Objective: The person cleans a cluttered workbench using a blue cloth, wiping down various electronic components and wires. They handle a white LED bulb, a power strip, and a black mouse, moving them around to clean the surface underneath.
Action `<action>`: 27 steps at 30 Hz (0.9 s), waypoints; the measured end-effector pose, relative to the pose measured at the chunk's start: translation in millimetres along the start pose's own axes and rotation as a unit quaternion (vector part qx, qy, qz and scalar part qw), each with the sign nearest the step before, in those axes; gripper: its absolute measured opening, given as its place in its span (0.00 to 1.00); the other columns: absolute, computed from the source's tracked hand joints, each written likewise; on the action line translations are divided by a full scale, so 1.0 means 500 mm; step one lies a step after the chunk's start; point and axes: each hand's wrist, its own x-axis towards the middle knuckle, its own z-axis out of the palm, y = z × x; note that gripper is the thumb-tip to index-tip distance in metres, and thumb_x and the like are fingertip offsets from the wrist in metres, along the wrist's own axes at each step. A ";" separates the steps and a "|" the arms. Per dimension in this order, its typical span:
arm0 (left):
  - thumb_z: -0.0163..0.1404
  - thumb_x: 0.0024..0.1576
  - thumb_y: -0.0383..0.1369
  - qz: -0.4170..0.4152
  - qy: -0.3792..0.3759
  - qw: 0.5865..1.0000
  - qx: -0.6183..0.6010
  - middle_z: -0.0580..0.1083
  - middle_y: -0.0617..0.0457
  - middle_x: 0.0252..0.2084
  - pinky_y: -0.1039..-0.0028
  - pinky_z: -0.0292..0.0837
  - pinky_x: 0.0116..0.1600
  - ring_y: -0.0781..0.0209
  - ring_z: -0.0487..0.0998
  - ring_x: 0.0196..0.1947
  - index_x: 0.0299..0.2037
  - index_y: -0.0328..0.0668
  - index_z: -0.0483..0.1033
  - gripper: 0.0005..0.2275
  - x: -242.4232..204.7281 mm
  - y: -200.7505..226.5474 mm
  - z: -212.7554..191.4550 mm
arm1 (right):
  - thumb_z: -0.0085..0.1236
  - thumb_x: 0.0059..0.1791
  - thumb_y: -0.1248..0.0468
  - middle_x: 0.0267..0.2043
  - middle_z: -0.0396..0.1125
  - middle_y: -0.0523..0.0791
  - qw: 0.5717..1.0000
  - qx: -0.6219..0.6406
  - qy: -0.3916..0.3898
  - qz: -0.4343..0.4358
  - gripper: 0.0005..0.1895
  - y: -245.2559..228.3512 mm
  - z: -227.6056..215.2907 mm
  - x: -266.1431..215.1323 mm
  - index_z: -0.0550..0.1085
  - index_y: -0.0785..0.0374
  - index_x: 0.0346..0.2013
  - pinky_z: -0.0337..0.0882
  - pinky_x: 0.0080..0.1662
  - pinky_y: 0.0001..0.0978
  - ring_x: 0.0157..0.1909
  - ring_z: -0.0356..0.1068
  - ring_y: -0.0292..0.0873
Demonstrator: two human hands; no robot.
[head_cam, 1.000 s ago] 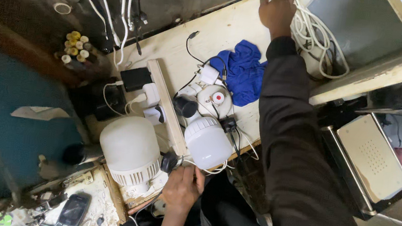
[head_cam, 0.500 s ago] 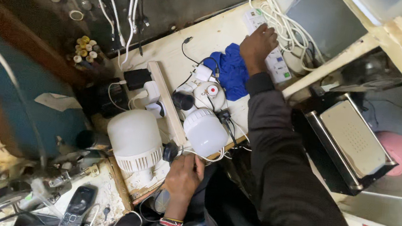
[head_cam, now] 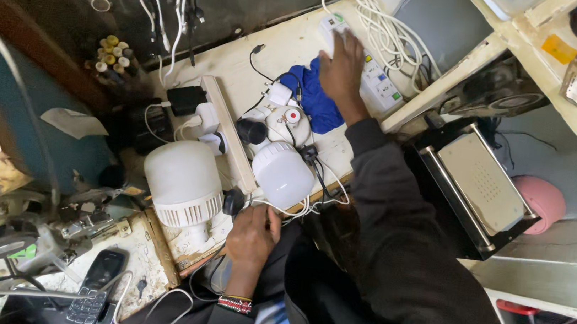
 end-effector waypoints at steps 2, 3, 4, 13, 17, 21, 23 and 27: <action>0.48 0.57 0.41 0.005 0.064 0.998 0.028 0.66 0.62 0.21 0.80 0.70 0.29 0.64 0.73 0.23 0.29 0.58 0.75 0.07 -0.009 -0.002 0.016 | 0.53 0.57 0.46 0.49 0.73 0.43 0.980 0.162 -0.110 -0.028 0.14 -0.029 0.013 -0.056 0.77 0.46 0.52 0.66 0.61 0.57 0.58 0.71 0.51; 0.48 0.57 0.41 0.003 0.057 0.998 0.025 0.66 0.62 0.21 0.80 0.70 0.29 0.64 0.73 0.23 0.29 0.58 0.75 0.07 -0.009 -0.003 0.017 | 0.53 0.57 0.46 0.49 0.73 0.43 0.980 0.159 -0.116 -0.025 0.14 -0.020 0.011 -0.087 0.77 0.46 0.52 0.66 0.61 0.57 0.58 0.71 0.51; 0.47 0.58 0.41 0.004 0.055 0.998 0.026 0.66 0.61 0.21 0.80 0.71 0.29 0.64 0.73 0.23 0.29 0.58 0.75 0.08 -0.009 -0.003 0.017 | 0.53 0.57 0.47 0.55 0.71 0.47 0.982 0.156 -0.083 -0.072 0.18 -0.010 0.009 -0.119 0.75 0.50 0.58 0.64 0.62 0.58 0.62 0.68 0.55; 0.47 0.60 0.40 0.010 0.060 0.998 0.012 0.67 0.62 0.21 0.80 0.71 0.29 0.64 0.74 0.23 0.30 0.56 0.76 0.08 -0.010 -0.003 0.007 | 0.52 0.57 0.42 0.35 0.65 0.49 0.992 -0.011 0.086 -0.092 0.23 0.027 -0.025 -0.217 0.74 0.59 0.49 0.75 0.37 0.47 0.35 0.72 0.57; 0.49 0.59 0.40 0.004 0.067 0.998 0.002 0.68 0.61 0.22 0.79 0.72 0.30 0.63 0.75 0.24 0.31 0.57 0.77 0.07 -0.018 -0.006 0.022 | 0.53 0.55 0.37 0.31 0.73 0.46 0.981 0.120 -0.125 0.088 0.21 0.043 -0.064 -0.206 0.76 0.48 0.41 0.76 0.41 0.52 0.40 0.77 0.57; 0.49 0.60 0.41 0.006 0.065 0.998 -0.015 0.69 0.60 0.22 0.78 0.73 0.31 0.62 0.77 0.25 0.32 0.56 0.77 0.07 -0.022 -0.007 0.007 | 0.56 0.54 0.48 0.29 0.72 0.44 0.904 0.358 -0.050 0.228 0.16 0.053 -0.112 -0.192 0.79 0.54 0.33 0.70 0.44 0.42 0.36 0.72 0.47; 0.50 0.58 0.41 -0.003 0.058 0.998 -0.026 0.70 0.60 0.22 0.77 0.74 0.32 0.61 0.77 0.26 0.32 0.56 0.78 0.06 -0.030 -0.008 0.014 | 0.43 0.60 0.48 0.53 0.72 0.50 0.838 0.473 -0.092 0.256 0.20 0.072 -0.139 -0.203 0.74 0.60 0.52 0.65 0.62 0.46 0.56 0.68 0.49; 0.51 0.58 0.39 0.000 0.049 0.997 -0.055 0.70 0.60 0.22 0.77 0.74 0.33 0.61 0.78 0.27 0.33 0.55 0.78 0.05 -0.025 -0.008 -0.001 | 0.48 0.60 0.45 0.69 0.62 0.52 0.910 0.331 -0.208 0.140 0.26 -0.002 -0.168 -0.262 0.64 0.53 0.69 0.58 0.71 0.51 0.73 0.58 0.54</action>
